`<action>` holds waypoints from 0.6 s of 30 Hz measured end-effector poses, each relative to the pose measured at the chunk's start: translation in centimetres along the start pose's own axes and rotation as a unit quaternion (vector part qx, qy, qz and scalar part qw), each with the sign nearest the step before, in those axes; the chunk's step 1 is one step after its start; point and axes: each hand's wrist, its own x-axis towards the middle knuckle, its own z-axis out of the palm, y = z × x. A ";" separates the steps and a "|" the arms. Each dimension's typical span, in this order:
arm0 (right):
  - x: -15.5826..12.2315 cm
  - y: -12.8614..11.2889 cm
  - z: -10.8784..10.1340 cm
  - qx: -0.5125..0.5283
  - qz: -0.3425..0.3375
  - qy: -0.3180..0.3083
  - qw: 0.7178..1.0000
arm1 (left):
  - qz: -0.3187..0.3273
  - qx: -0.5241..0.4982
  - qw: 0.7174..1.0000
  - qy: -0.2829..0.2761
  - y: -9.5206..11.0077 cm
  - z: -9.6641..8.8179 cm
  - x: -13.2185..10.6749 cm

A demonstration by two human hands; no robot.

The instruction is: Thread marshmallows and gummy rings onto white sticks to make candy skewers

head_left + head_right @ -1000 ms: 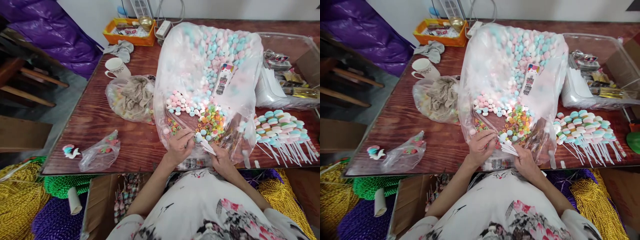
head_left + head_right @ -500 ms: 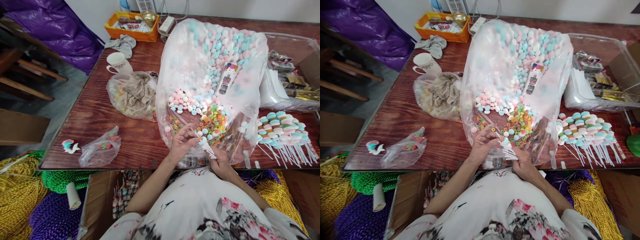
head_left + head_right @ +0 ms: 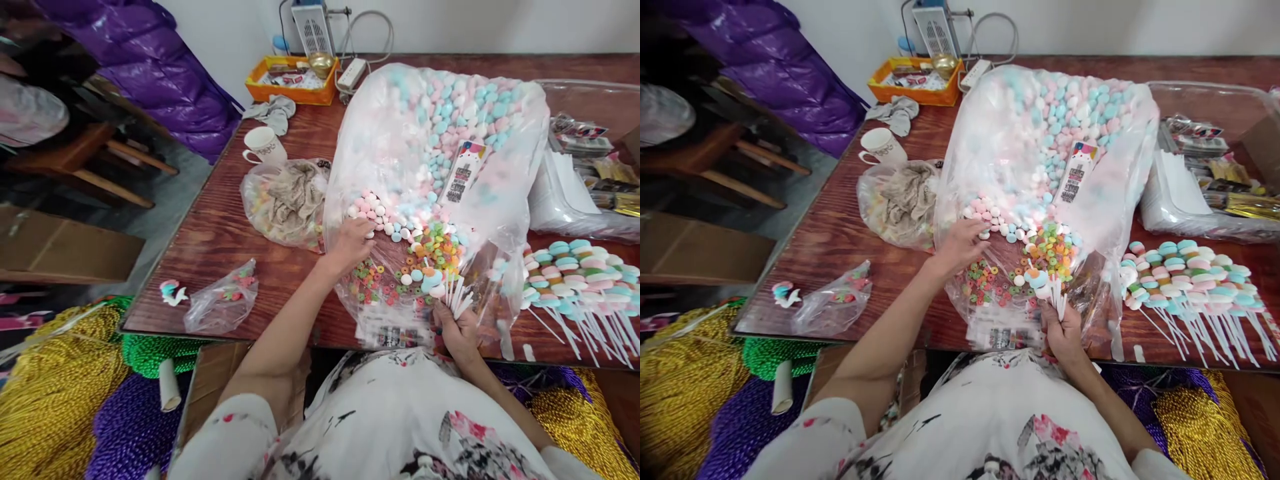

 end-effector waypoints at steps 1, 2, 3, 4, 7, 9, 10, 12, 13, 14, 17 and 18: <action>0.0 0.0 0.0 0.004 0.003 0.000 1.000 | 0.032 0.050 0.998 -0.037 -0.8 0.0 1.0; -0.1 0.1 0.1 0.005 0.002 -0.004 1.000 | 0.057 0.083 0.993 -0.066 -1.4 0.1 1.8; -0.1 0.0 0.1 0.002 -0.002 -0.009 1.000 | 0.073 0.099 0.989 -0.088 -1.8 0.3 2.4; -0.2 0.0 0.1 -0.003 -0.008 -0.016 1.000 | 0.081 0.102 0.987 -0.099 -2.0 0.5 2.7; -0.2 -0.2 0.1 -0.015 -0.024 -0.035 0.999 | 0.082 0.056 0.992 -0.082 -1.5 1.0 2.1; -0.1 -0.3 0.0 -0.017 -0.027 -0.038 0.999 | 0.074 -0.011 0.995 -0.064 -0.7 1.0 1.0; 0.0 -0.4 0.0 -0.019 -0.027 -0.037 0.999 | 0.060 -0.052 0.995 -0.058 -0.3 0.8 0.4; 0.1 -0.7 -0.1 -0.026 -0.030 -0.039 0.998 | -0.002 -0.147 0.988 -0.046 0.2 0.2 -0.5; 0.1 -0.9 -0.1 -0.028 -0.034 -0.042 0.998 | -0.047 -0.198 0.979 -0.034 0.3 -0.3 -0.8; 0.2 -1.0 -0.2 -0.029 -0.039 -0.046 0.998 | -0.092 -0.245 0.965 -0.016 0.3 -0.7 -0.9; 0.2 -1.3 -0.2 -0.027 -0.053 -0.053 0.997 | -0.173 -0.333 0.926 0.036 0.1 -1.8 -0.3; 0.2 -1.2 -0.2 -0.027 -0.056 -0.054 0.997 | -0.177 -0.338 0.924 0.041 -0.1 -1.8 0.1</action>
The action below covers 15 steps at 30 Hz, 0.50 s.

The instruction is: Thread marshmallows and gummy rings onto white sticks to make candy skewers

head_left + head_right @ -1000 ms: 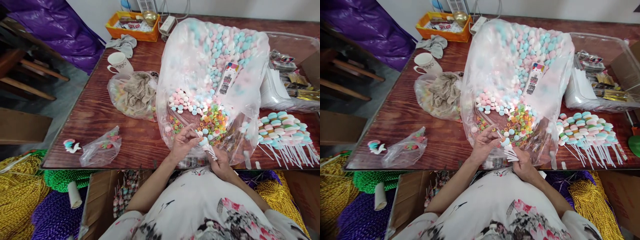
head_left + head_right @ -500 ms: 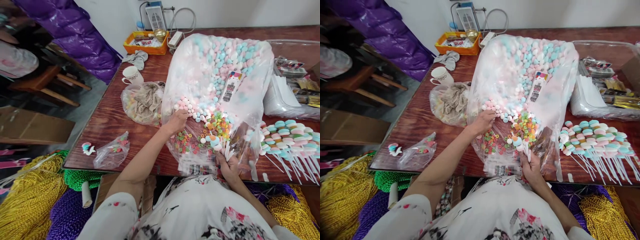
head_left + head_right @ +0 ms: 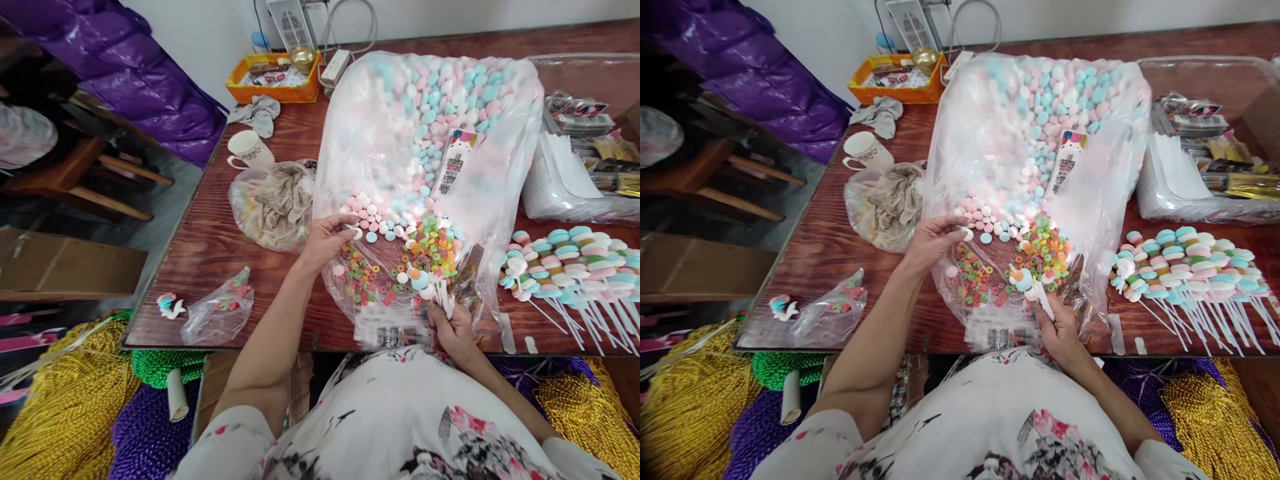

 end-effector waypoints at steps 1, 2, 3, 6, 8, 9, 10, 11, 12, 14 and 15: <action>0.0 0.1 0.0 0.000 -0.001 0.000 1.000 | 0.003 0.009 1.000 -0.004 -0.1 0.2 0.4; -0.1 0.1 0.0 0.000 0.000 0.001 1.000 | 0.012 0.033 0.999 -0.011 -0.4 0.5 0.7; -0.1 0.2 0.1 0.000 0.001 0.002 1.000 | 0.028 0.070 0.997 -0.019 -0.7 1.0 1.0; -0.1 0.4 0.1 -0.001 0.007 0.006 1.000 | 0.116 0.231 0.965 -0.045 -1.9 2.4 1.8; -0.1 0.3 0.1 -0.005 0.010 0.005 1.000 | 0.171 0.326 0.928 -0.061 -2.6 2.9 2.0; -0.1 0.2 0.1 -0.009 0.010 0.004 1.000 | 0.189 0.360 0.911 -0.068 -2.8 3.0 2.0; 0.0 0.1 0.1 -0.014 0.010 0.003 1.000 | 0.202 0.386 0.897 -0.070 -3.0 3.0 2.0; 0.0 0.0 0.0 -0.020 0.008 0.001 1.000 | 0.214 0.408 0.885 -0.070 -3.1 3.0 1.8; 0.1 -0.1 0.0 -0.026 0.006 -0.001 1.000 | 0.225 0.427 0.873 -0.071 -3.1 2.9 1.6; 0.2 -0.2 0.0 -0.039 -0.005 -0.007 0.999 | 0.238 0.462 0.851 -0.075 -3.2 2.9 0.9; 0.2 -0.1 0.0 -0.044 -0.014 -0.012 0.999 | 0.239 0.474 0.844 -0.079 -3.2 3.0 0.5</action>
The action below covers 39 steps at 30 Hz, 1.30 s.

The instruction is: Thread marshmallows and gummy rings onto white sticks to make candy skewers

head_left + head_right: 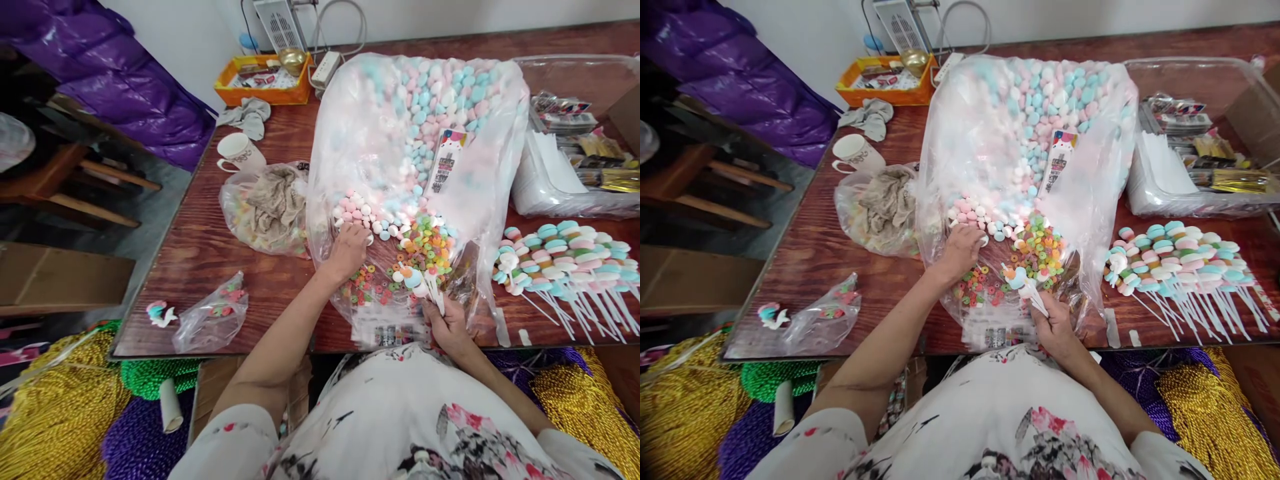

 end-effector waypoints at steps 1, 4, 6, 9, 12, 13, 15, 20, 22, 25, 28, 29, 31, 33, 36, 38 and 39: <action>0.0 0.1 0.0 -0.006 -0.011 -0.004 1.000 | 0.002 0.005 1.000 -0.007 0.4 0.0 -0.4; 0.0 0.2 0.0 -0.021 -0.035 -0.004 0.999 | -0.009 -0.067 0.998 0.014 1.8 0.1 -1.9; -0.1 0.1 0.0 -0.029 -0.035 -0.001 0.999 | -0.048 -0.202 0.976 0.068 3.1 0.0 -3.0; -0.2 -0.7 -0.1 -0.038 -0.037 -0.021 0.998 | -0.158 -0.456 0.865 0.135 5.4 -0.7 -4.6; -0.3 -2.0 -0.3 -0.061 -0.060 -0.053 0.995 | -0.233 -0.607 0.745 0.150 7.6 -1.9 -6.1; -0.3 -2.4 -0.3 -0.072 -0.067 -0.062 0.993 | -0.245 -0.631 0.720 0.153 8.1 -2.3 -6.4; -0.2 -3.1 -0.3 -0.095 -0.077 -0.073 0.990 | -0.255 -0.654 0.693 0.166 8.9 -2.9 -6.8; -0.3 -3.5 -0.5 -0.105 -0.094 -0.074 0.987 | -0.215 -0.630 0.707 0.237 9.4 -2.6 -7.1; -0.5 -3.5 -0.6 -0.099 -0.101 -0.076 0.987 | -0.207 -0.618 0.714 0.255 9.3 -2.1 -7.2; -0.7 -3.5 -0.8 -0.100 -0.101 -0.079 0.987 | -0.204 -0.596 0.730 0.265 9.2 -1.6 -7.4; -0.8 -3.6 -0.8 -0.110 -0.095 -0.074 0.987 | -0.179 -0.556 0.767 0.266 9.3 -1.4 -7.6; -0.8 -3.6 -0.9 -0.113 -0.090 -0.073 0.987 | -0.165 -0.538 0.781 0.271 9.3 -1.4 -7.7; -0.8 -3.7 -0.9 -0.115 -0.076 -0.074 0.988 | -0.134 -0.496 0.808 0.289 9.4 -1.6 -7.8; -0.8 -3.7 -0.9 -0.112 -0.061 -0.072 0.989 | -0.092 -0.436 0.839 0.313 9.4 -1.8 -7.9; -0.8 -3.7 -0.8 -0.109 -0.043 -0.066 0.991 | -0.018 -0.330 0.884 0.330 9.4 -2.1 -8.0; -0.9 -3.6 -0.7 -0.104 -0.034 -0.068 0.992 | 0.027 -0.259 0.908 0.328 9.3 -2.3 -8.1; -0.9 -3.6 -0.6 -0.099 -0.032 -0.071 0.992 | 0.047 -0.226 0.916 0.328 9.3 -2.3 -8.2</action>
